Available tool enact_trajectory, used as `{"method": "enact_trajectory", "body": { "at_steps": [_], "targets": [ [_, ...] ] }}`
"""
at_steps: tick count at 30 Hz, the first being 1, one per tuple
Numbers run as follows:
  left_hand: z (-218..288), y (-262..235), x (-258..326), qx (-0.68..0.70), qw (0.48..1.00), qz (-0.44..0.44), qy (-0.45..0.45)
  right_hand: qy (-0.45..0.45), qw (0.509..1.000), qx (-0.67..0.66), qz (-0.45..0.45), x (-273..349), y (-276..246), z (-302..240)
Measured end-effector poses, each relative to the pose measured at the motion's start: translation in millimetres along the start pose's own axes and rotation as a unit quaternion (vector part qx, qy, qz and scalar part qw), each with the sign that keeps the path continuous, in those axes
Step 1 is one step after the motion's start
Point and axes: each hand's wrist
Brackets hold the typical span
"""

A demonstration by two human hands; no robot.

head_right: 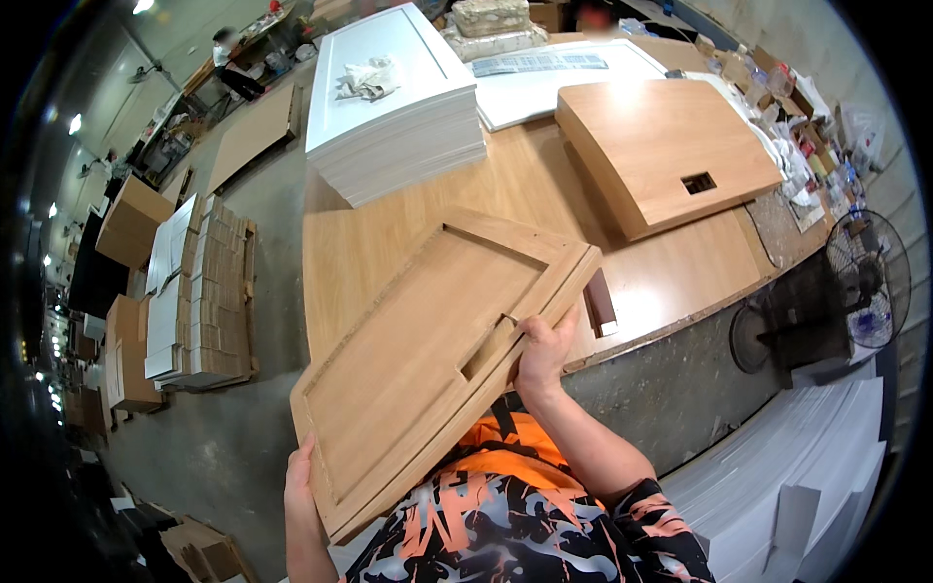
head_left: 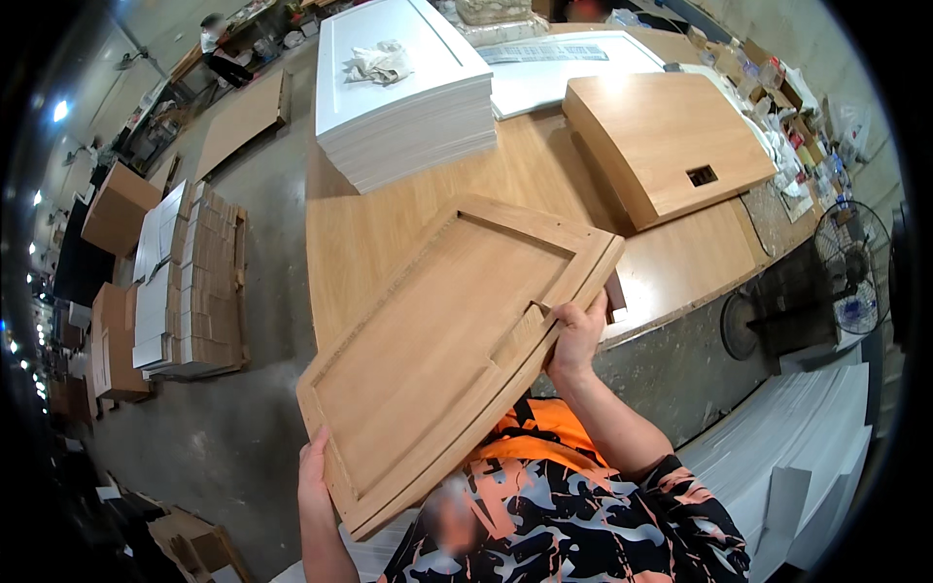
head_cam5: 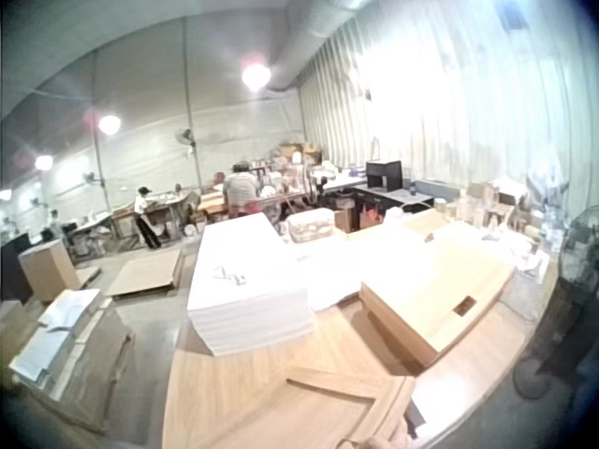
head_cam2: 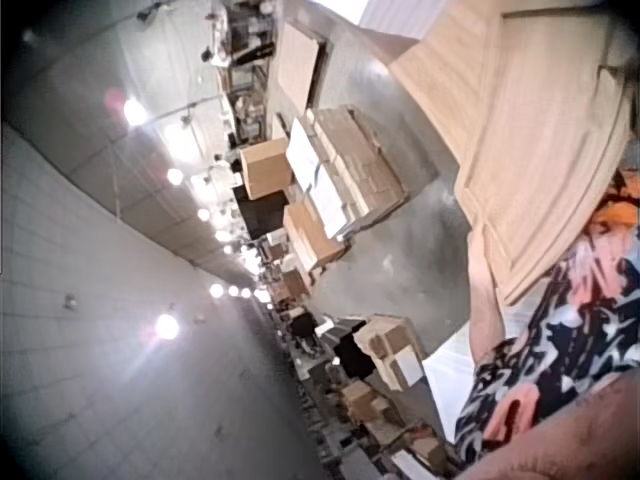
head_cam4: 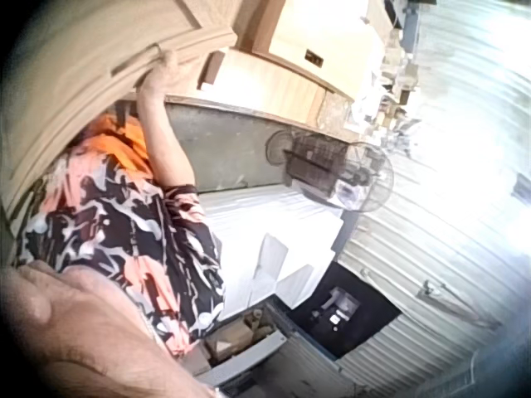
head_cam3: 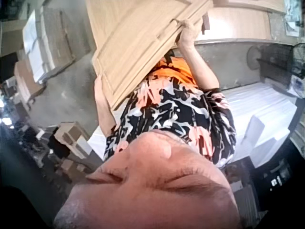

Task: The person sands the interior and exterior edges of wooden panels using a sanding block, flips the panels over, and carries them across a factory floor.

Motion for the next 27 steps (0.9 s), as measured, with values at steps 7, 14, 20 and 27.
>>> {"method": "enact_trajectory", "body": {
  "at_steps": [7,14,20,27],
  "targets": [
    [39.1,-32.1,-34.7,-0.241,0.958,0.059,0.146,0.203,0.977,-0.035,-0.046,-4.5,-25.5,58.2],
    [125.0,-2.7,-25.9,-0.275,0.914,0.067,0.291,0.326,0.934,0.044,-0.141,10.8,-43.6,113.1],
    [160.5,-5.3,-33.0,-0.283,0.907,0.029,0.311,0.414,0.842,0.289,-0.191,-8.8,-39.5,63.8],
    [156.4,-4.6,-12.4,-0.303,0.875,0.035,0.376,0.426,0.786,0.39,-0.222,-20.6,-39.6,58.2]
  ]
}}
Point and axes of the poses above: each hand's wrist, its own x-axis away from the middle knuckle, its own y-axis out of the palm, z = x × y, and after that the axes turned 13 degrees about y, right-handed
